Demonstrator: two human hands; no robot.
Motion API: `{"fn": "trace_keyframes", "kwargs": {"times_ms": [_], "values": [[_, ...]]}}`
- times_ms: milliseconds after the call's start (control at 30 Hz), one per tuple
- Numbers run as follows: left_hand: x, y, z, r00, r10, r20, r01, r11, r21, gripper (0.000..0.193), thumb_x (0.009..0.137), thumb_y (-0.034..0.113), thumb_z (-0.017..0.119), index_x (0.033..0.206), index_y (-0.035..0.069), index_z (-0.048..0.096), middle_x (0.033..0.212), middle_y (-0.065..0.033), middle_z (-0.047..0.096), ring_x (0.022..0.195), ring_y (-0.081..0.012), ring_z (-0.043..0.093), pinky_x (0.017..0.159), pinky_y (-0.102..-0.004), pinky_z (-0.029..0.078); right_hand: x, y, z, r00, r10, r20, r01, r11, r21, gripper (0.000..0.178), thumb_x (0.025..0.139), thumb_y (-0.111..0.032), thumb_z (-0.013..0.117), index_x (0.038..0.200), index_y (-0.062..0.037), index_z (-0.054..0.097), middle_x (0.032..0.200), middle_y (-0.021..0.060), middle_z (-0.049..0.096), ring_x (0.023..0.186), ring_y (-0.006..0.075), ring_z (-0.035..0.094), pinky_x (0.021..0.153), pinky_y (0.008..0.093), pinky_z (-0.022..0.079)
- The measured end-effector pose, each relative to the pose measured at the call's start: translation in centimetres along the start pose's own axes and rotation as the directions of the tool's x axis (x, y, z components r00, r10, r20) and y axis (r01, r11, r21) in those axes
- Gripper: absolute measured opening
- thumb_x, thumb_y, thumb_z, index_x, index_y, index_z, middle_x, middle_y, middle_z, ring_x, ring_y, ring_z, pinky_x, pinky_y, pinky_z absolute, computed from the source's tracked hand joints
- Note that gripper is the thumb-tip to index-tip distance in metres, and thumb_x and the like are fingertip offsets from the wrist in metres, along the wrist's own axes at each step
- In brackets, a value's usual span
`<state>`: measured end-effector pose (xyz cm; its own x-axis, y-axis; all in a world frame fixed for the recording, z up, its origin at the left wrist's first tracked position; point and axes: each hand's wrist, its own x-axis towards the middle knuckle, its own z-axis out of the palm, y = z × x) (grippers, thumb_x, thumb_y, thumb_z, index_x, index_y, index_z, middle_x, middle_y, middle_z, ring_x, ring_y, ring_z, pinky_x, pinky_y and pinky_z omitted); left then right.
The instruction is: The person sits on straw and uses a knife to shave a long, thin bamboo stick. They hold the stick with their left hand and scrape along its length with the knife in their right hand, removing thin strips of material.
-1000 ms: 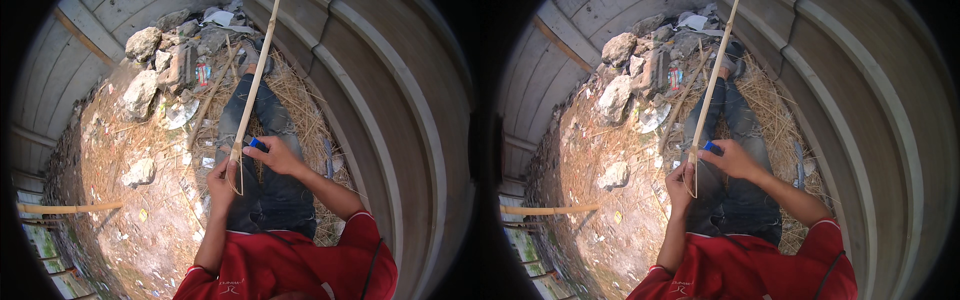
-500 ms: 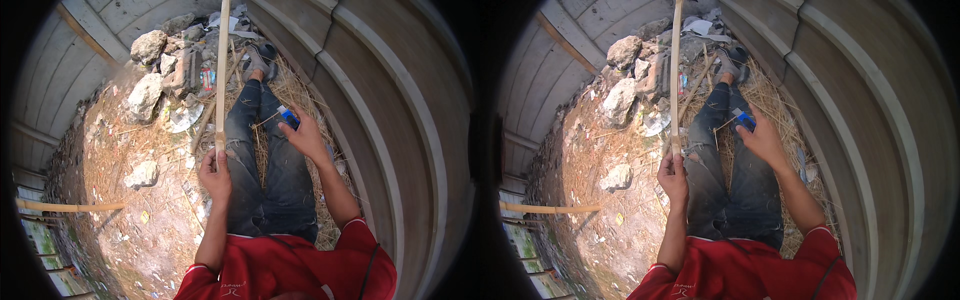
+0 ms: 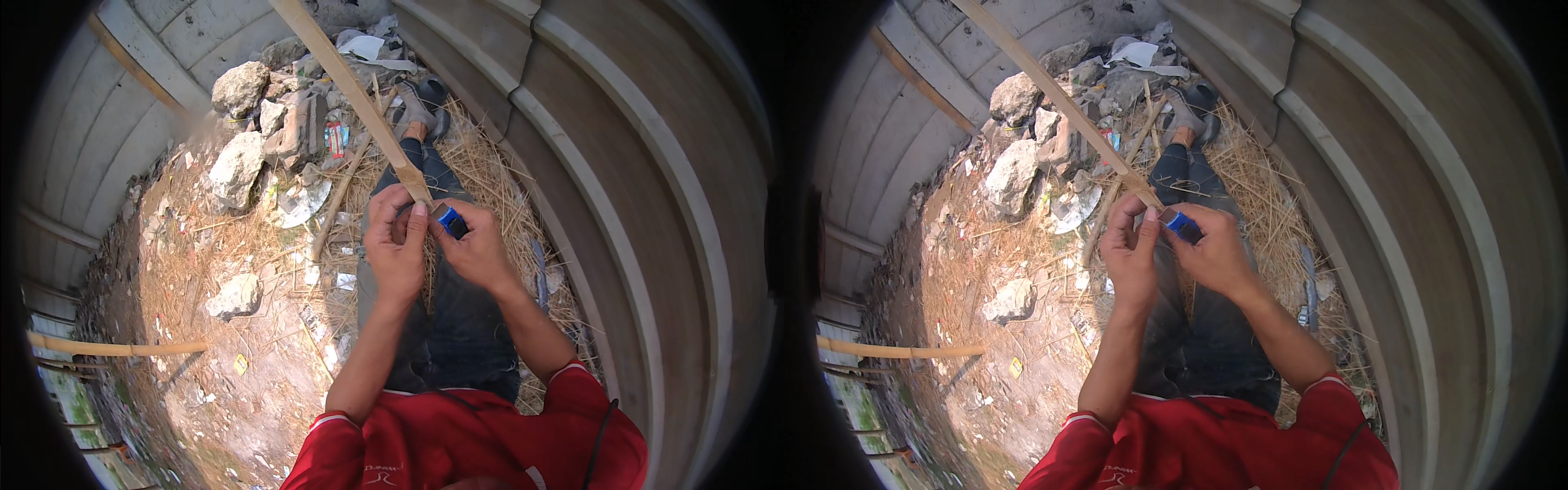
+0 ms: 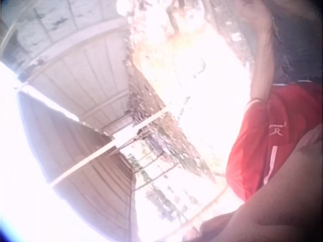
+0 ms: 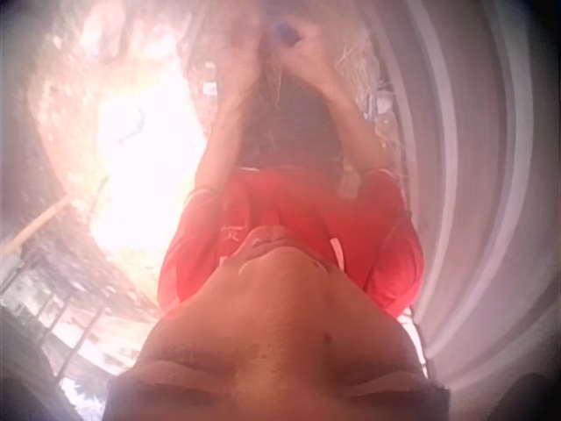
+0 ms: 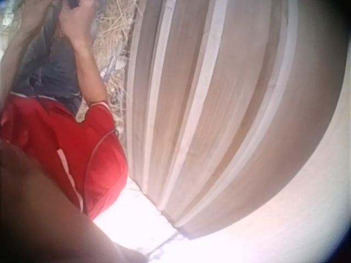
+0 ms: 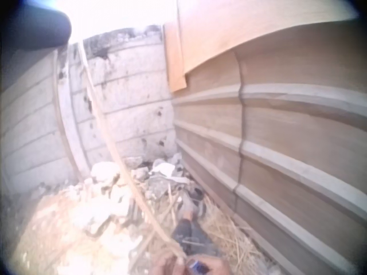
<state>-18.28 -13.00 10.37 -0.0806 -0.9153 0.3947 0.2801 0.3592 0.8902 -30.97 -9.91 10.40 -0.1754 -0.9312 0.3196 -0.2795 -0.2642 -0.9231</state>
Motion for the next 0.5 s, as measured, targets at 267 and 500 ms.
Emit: {"fn": "trace_keyframes", "kwargs": {"times_ms": [267,500], "values": [[6.4,4.9,-3.4,0.981,0.181,0.073,-0.186,0.979,0.078,0.061,0.107,0.029,0.057,0.154,-0.003,0.035,0.134,-0.0213,0.062,0.117,-0.0253,0.066,0.093,-0.0366,0.060,-0.7,1.8,-5.6,0.977,0.131,0.169,-0.099,0.978,-0.186,0.022,0.090,-0.018,0.081,0.103,-0.0013,0.076,0.076,0.0051,0.068,0.069,0.0096,0.056,0.063,0.0294,0.047],[7.5,4.4,-0.5,0.929,-0.021,0.368,0.016,1.000,0.017,0.022,0.098,0.005,0.069,0.118,-0.002,0.063,0.109,-0.0132,0.073,0.101,-0.0212,0.074,0.081,-0.0296,0.063,-4.4,7.5,-11.5,0.903,0.427,0.057,-0.391,0.868,-0.306,0.024,0.088,-0.022,0.082,0.102,-0.0030,0.076,0.079,0.0090,0.072,0.070,0.0119,0.062,0.066,0.0322,0.049]]}}
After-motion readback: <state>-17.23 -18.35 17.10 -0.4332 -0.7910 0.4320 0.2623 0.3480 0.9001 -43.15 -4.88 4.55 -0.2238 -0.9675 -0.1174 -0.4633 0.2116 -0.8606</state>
